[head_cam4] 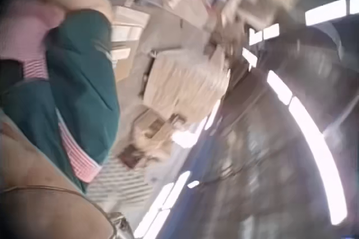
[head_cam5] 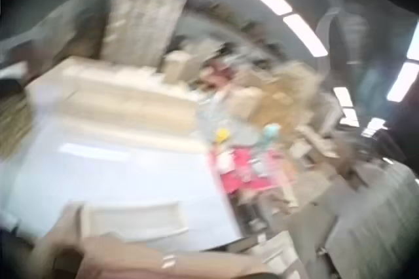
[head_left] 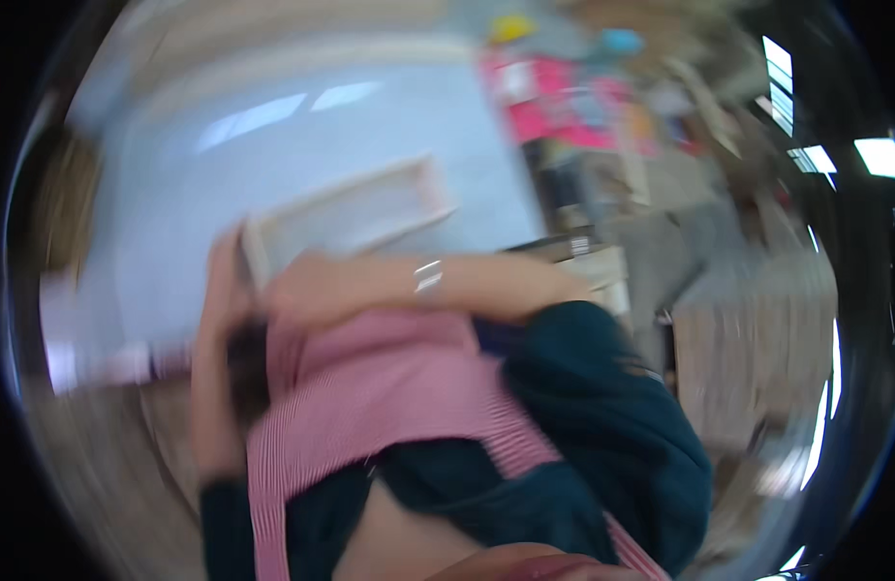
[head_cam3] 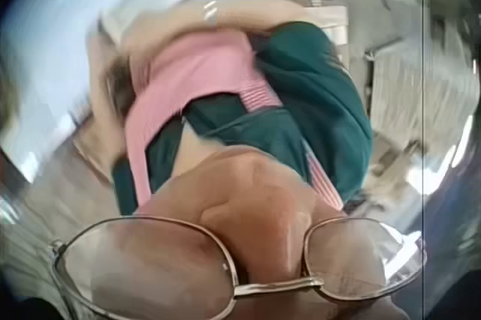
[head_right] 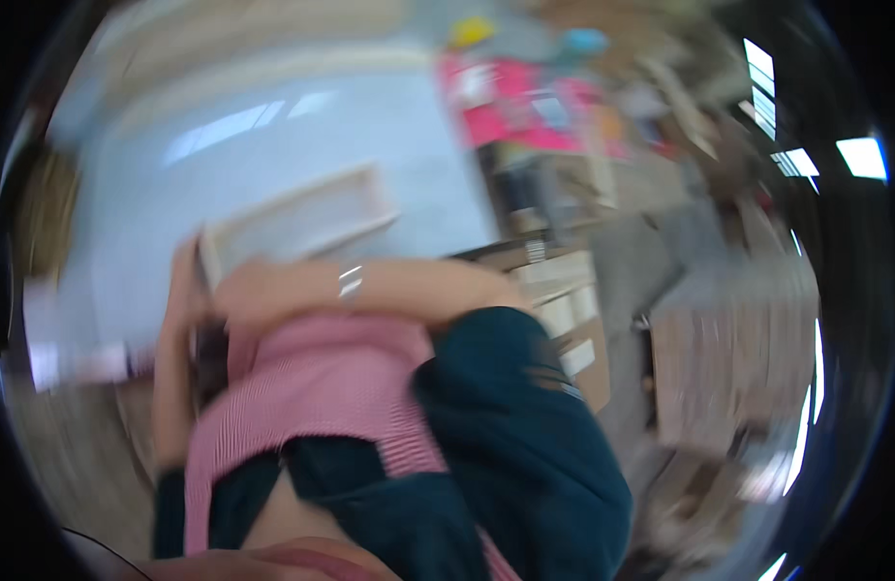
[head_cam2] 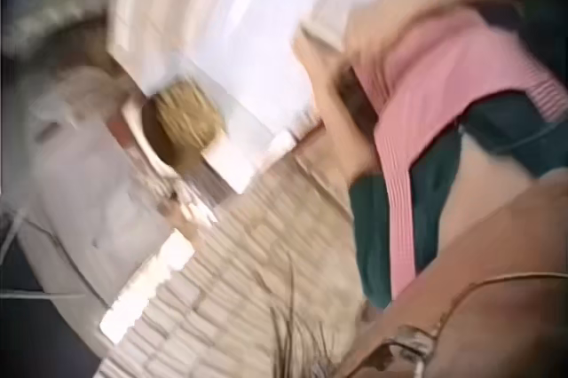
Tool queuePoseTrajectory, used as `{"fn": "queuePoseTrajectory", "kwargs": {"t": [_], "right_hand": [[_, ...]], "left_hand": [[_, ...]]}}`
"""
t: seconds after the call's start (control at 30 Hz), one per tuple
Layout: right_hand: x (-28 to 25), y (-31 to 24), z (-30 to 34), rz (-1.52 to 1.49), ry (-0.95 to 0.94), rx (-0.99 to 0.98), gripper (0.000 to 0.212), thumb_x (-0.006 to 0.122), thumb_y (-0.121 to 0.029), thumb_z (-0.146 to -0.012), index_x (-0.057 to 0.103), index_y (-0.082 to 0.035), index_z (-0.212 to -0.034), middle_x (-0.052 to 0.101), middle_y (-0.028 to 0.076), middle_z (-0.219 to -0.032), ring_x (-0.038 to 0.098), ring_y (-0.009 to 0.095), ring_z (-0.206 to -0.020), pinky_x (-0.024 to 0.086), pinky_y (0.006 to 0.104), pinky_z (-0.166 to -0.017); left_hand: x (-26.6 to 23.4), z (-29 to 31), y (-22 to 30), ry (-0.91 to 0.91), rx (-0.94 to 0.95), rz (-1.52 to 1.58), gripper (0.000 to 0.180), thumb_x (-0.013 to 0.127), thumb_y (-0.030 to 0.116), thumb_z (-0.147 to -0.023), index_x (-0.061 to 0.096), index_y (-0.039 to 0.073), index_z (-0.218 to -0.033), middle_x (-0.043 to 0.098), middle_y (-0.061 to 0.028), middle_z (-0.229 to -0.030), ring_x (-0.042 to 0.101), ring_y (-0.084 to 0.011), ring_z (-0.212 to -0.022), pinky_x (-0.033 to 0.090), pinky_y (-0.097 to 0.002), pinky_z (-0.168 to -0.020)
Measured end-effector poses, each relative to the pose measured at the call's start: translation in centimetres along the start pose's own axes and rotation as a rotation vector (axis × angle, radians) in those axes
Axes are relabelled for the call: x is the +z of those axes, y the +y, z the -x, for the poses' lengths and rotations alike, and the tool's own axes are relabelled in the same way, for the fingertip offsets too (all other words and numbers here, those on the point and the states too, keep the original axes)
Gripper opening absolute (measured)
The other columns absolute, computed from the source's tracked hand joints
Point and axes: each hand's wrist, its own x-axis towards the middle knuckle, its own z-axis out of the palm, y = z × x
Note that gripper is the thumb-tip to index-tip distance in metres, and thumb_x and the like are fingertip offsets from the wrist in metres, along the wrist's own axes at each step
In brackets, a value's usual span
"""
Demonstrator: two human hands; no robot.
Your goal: Assemble a wooden box by applying glue and using a pneumatic nail gun to join panels.
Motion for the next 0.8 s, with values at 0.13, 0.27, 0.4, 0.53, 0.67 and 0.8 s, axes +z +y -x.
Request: {"fn": "queuePoseTrajectory", "kwargs": {"t": [0.13, 0.27, 0.4, 0.53, 0.67, 0.8], "right_hand": [[4.0, -1.1, 2.7, 0.251, 0.32, -0.085, 0.031, 0.062, -0.025, -0.091, 0.063, -0.008, -0.117, 0.067, 0.011, -0.096, 0.066, 0.032, -0.075, 0.052, 0.0411, -0.065], [5.4, 0.9, 6.7, 0.159, 0.505, 0.167, 0.019, 0.06, -0.025, -0.097, 0.066, -0.007, -0.098, 0.064, 0.01, -0.085, 0.063, 0.029, -0.066, 0.05, 0.0391, -0.059], [4.3, 6.9, 15.4, 0.144, 0.808, 0.389, 0.013, 0.065, -0.01, -0.092, 0.07, -0.001, -0.097, 0.057, 0.009, -0.066, 0.05, 0.024, -0.053, 0.045, 0.0356, -0.053], [0.9, 9.8, 21.4, 0.116, 0.796, 0.663, 0.04, 0.067, -0.002, -0.083, 0.066, -0.001, -0.123, 0.061, 0.008, -0.082, 0.051, 0.022, -0.06, 0.046, 0.0321, -0.059], [0.1, 14.8, 19.4, 0.286, 0.799, 0.481, 0.056, 0.068, 0.001, -0.078, 0.058, -0.001, -0.133, 0.062, 0.01, -0.097, 0.054, 0.023, -0.071, 0.047, 0.031, -0.068], [-0.1, 17.6, 16.7, -0.111, 0.478, 0.536, 0.064, 0.068, 0.003, -0.076, 0.052, -0.001, -0.138, 0.059, 0.012, -0.109, 0.059, 0.023, -0.087, 0.049, 0.0307, -0.078]], "left_hand": [[0.2, 0.9, -1.1, 0.097, 0.026, -0.262, 0.102, 0.088, 0.038, -0.055, 0.048, 0.005, -0.143, 0.058, -0.0153, -0.134, 0.054, -0.0332, -0.118, 0.038, -0.0425, -0.107], [0.6, 1.9, -1.2, 0.078, -0.018, -0.313, 0.103, 0.09, 0.04, -0.055, 0.047, 0.008, -0.143, 0.058, -0.013, -0.134, 0.053, -0.0304, -0.118, 0.036, -0.0441, -0.108], [0.3, 2.9, -0.9, 0.096, -0.053, -0.344, 0.104, 0.09, 0.041, -0.056, 0.046, 0.011, -0.145, 0.058, -0.0123, -0.133, 0.053, -0.0293, -0.119, 0.034, -0.0448, -0.109], [0.1, 2.9, -0.5, 0.065, -0.118, -0.298, 0.108, 0.092, 0.034, -0.054, 0.043, 0.011, -0.147, 0.057, -0.0135, -0.132, 0.053, -0.0293, -0.121, 0.033, -0.0453, -0.111], [-0.1, 2.0, 0.0, 0.025, -0.184, -0.252, 0.11, 0.094, 0.029, -0.053, 0.042, 0.009, -0.148, 0.056, -0.0147, -0.132, 0.053, -0.0296, -0.122, 0.033, -0.0455, -0.112], [-0.2, 2.2, 0.3, 0.011, -0.188, -0.262, 0.111, 0.094, 0.025, -0.052, 0.041, 0.009, -0.148, 0.055, -0.0162, -0.132, 0.053, -0.03, -0.122, 0.034, -0.0457, -0.112]]}}
